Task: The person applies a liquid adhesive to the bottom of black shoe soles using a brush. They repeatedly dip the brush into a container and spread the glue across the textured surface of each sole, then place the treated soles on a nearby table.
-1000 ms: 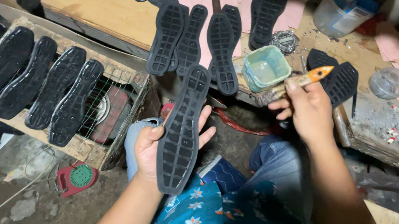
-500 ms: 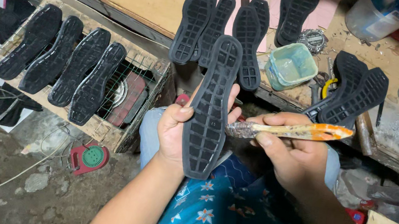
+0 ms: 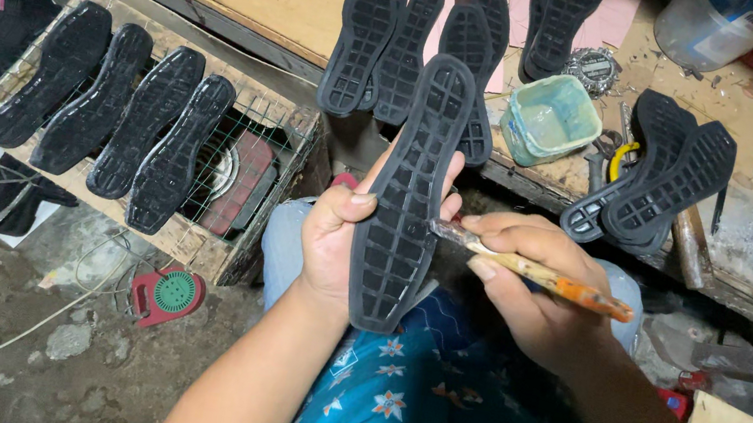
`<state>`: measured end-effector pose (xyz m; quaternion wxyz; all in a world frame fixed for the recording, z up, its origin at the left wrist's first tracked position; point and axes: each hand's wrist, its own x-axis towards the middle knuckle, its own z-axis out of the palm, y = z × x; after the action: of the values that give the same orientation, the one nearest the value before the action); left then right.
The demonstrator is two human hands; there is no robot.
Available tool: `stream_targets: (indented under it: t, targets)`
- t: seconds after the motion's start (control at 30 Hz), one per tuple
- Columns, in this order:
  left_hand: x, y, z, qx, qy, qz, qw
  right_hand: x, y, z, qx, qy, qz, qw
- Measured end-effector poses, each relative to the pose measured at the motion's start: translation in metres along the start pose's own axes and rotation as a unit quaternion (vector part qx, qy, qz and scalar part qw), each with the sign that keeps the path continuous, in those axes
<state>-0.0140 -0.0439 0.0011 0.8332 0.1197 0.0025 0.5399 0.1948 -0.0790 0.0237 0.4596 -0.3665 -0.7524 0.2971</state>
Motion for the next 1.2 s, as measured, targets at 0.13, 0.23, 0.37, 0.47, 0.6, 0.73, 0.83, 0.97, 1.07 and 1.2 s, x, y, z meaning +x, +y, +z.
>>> stream_targets:
  t: [0.13, 0.23, 0.37, 0.47, 0.6, 0.73, 0.83, 0.97, 1.07, 1.2]
  targets:
    - [0.005, 0.003, -0.003, 0.008, 0.001, -0.002, 1.000, 0.001, -0.005, -0.002, -0.024, -0.062, 0.005, 0.998]
    - [0.009, 0.005, -0.008, -0.010, -0.001, 0.010, 1.000, -0.010, -0.009, 0.001, -0.053, -0.101, 0.026, 0.993]
    - [0.011, 0.005, -0.012, -0.057, -0.015, 0.011, 0.998, -0.023, -0.011, -0.001, 0.032, -0.089, 0.037, 0.995]
    - [0.010, 0.005, -0.011, -0.073, -0.040, -0.007, 0.997, -0.026, -0.010, -0.003, 0.084, -0.025, 0.026, 0.996]
    - [0.011, 0.004, -0.006, -0.038, -0.034, -0.008, 0.999, -0.027, -0.008, 0.003, 0.018, -0.020, 0.024, 0.999]
    - [0.015, 0.006, -0.003, -0.043, -0.051, 0.010, 0.998, -0.029, -0.011, 0.007, -0.003, -0.070, -0.020, 0.997]
    - [0.016, 0.008, -0.003, -0.030, -0.053, 0.006, 0.998, -0.024, -0.014, 0.003, 0.034, -0.044, -0.064, 0.996]
    - [0.017, 0.006, -0.007, -0.049, -0.063, 0.003, 0.997, -0.014, -0.013, 0.007, -0.104, -0.061, -0.081, 0.989]
    - [0.020, 0.007, -0.013, -0.068, -0.063, 0.018, 0.995, -0.016, -0.016, 0.012, -0.076, -0.105, -0.089, 0.988]
    - [0.021, 0.008, -0.022, -0.072, -0.049, 0.028, 0.996, -0.021, -0.018, 0.009, -0.044, -0.122, -0.069, 0.989]
